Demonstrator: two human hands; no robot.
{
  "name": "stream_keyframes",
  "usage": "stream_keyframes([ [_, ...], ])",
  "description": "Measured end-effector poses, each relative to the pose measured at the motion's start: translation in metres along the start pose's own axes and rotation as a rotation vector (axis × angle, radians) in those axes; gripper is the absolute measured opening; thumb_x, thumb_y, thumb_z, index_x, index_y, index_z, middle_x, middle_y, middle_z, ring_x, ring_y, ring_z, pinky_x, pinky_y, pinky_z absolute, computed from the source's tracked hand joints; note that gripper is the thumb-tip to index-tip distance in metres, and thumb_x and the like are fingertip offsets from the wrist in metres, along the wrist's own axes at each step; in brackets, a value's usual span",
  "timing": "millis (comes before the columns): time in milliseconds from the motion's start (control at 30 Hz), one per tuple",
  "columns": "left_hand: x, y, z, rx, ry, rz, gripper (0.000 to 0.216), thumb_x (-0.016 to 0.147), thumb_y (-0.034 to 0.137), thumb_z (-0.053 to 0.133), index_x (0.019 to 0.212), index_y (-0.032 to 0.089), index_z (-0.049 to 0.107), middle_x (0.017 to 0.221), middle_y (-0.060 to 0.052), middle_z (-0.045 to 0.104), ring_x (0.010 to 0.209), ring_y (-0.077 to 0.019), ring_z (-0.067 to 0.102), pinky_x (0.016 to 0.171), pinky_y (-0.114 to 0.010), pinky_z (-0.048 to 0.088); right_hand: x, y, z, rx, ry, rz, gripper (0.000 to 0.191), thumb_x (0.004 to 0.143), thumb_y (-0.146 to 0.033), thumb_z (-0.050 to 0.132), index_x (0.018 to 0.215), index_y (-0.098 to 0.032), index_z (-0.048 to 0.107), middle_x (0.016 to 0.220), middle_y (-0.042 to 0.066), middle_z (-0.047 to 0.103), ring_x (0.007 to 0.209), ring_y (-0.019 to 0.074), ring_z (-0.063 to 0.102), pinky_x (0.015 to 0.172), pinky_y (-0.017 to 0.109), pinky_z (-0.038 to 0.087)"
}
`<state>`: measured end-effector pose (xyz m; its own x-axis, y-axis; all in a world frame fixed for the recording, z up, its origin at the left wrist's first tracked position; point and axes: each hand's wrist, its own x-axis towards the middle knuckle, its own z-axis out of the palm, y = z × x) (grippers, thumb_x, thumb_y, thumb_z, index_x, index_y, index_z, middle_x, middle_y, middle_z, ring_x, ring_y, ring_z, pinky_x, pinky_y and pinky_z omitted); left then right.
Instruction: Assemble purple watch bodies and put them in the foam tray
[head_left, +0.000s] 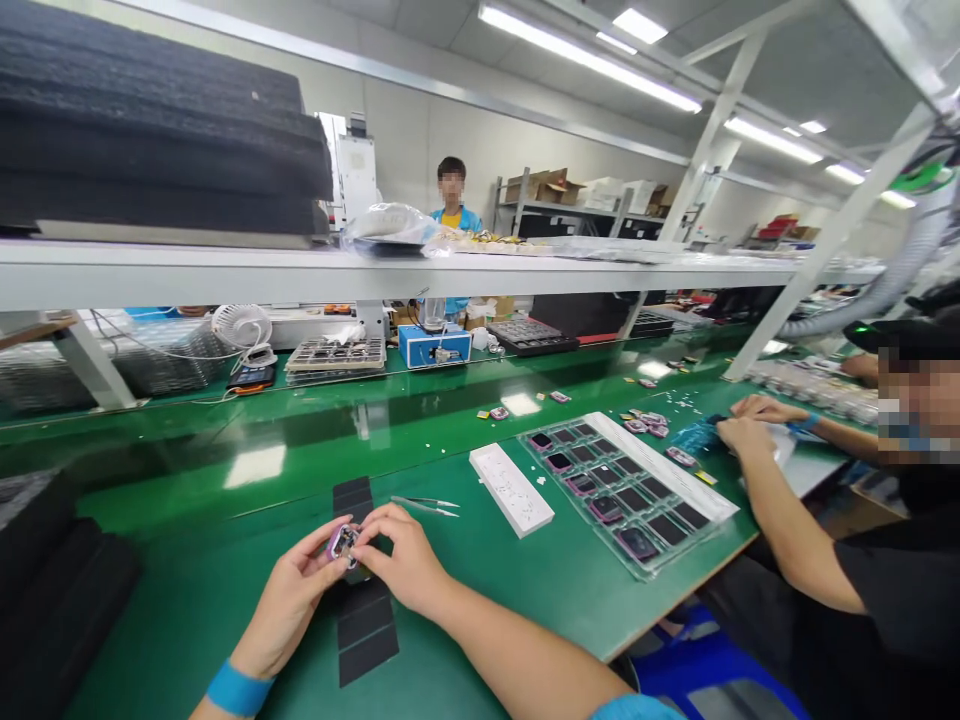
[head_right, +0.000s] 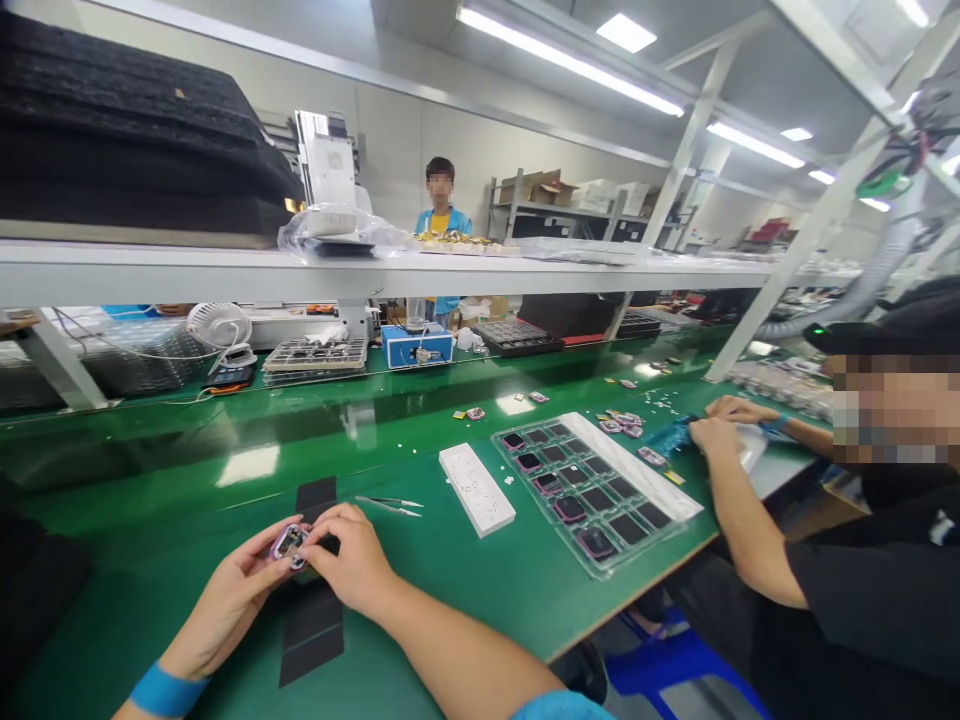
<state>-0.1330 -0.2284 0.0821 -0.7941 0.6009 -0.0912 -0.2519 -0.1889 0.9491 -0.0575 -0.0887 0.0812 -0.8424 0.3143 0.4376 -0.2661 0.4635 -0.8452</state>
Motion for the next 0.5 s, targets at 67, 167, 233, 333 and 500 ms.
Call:
stream_keyframes([
  [67,-0.0016,-0.0002,0.0031,-0.004,0.028,0.026,0.055,0.048,0.028,0.084,0.1,0.02,0.07,0.101,-0.009,0.071,0.091,-0.0251,0.065,0.079,-0.028,0.054,-0.0001,0.001,0.0007,0.006,0.003,0.011,0.006,0.071,-0.018,0.071,0.075,-0.022,0.068,0.091,0.001,0.062,0.091,0.015,0.059,0.087,0.029,0.046],
  [167,-0.0054,-0.0004,0.0082,0.008,0.076,0.082,0.053,0.048,0.03,0.083,0.098,0.019,0.07,0.101,-0.009,0.071,0.09,-0.0244,0.065,0.078,-0.027,0.053,-0.0006,0.0005,0.0013,0.024,0.004,0.01,0.007,0.069,-0.019,0.073,0.074,-0.023,0.069,0.091,0.001,0.062,0.09,0.015,0.06,0.087,0.029,0.046],
  [233,-0.0073,-0.0005,0.0101,0.024,0.086,0.097,0.052,0.049,0.031,0.083,0.097,0.018,0.069,0.101,-0.009,0.07,0.089,-0.0236,0.065,0.078,-0.027,0.053,-0.0009,-0.0005,0.0015,0.041,0.005,0.012,0.008,0.069,-0.019,0.073,0.074,-0.023,0.07,0.091,0.0,0.062,0.09,0.0149,0.06,0.087,0.029,0.046],
  [333,-0.0081,-0.0008,0.0104,0.026,0.081,0.108,0.051,0.049,0.03,0.083,0.097,0.017,0.069,0.1,-0.009,0.07,0.087,-0.0222,0.065,0.077,-0.025,0.052,-0.0008,-0.0009,0.0019,0.073,0.01,0.031,0.012,0.066,-0.016,0.075,0.074,-0.023,0.07,0.09,0.0,0.062,0.089,0.0148,0.06,0.086,0.029,0.046],
  [500,-0.0081,-0.0004,0.0105,0.036,0.091,0.127,0.051,0.046,0.03,0.084,0.094,0.019,0.07,0.094,-0.008,0.071,0.087,-0.0232,0.064,0.078,-0.027,0.052,0.0013,0.0043,0.0034,0.168,-0.004,0.084,0.01,0.063,-0.024,0.078,0.07,-0.022,0.07,0.089,0.0,0.061,0.086,0.0143,0.061,0.081,0.028,0.049],
])
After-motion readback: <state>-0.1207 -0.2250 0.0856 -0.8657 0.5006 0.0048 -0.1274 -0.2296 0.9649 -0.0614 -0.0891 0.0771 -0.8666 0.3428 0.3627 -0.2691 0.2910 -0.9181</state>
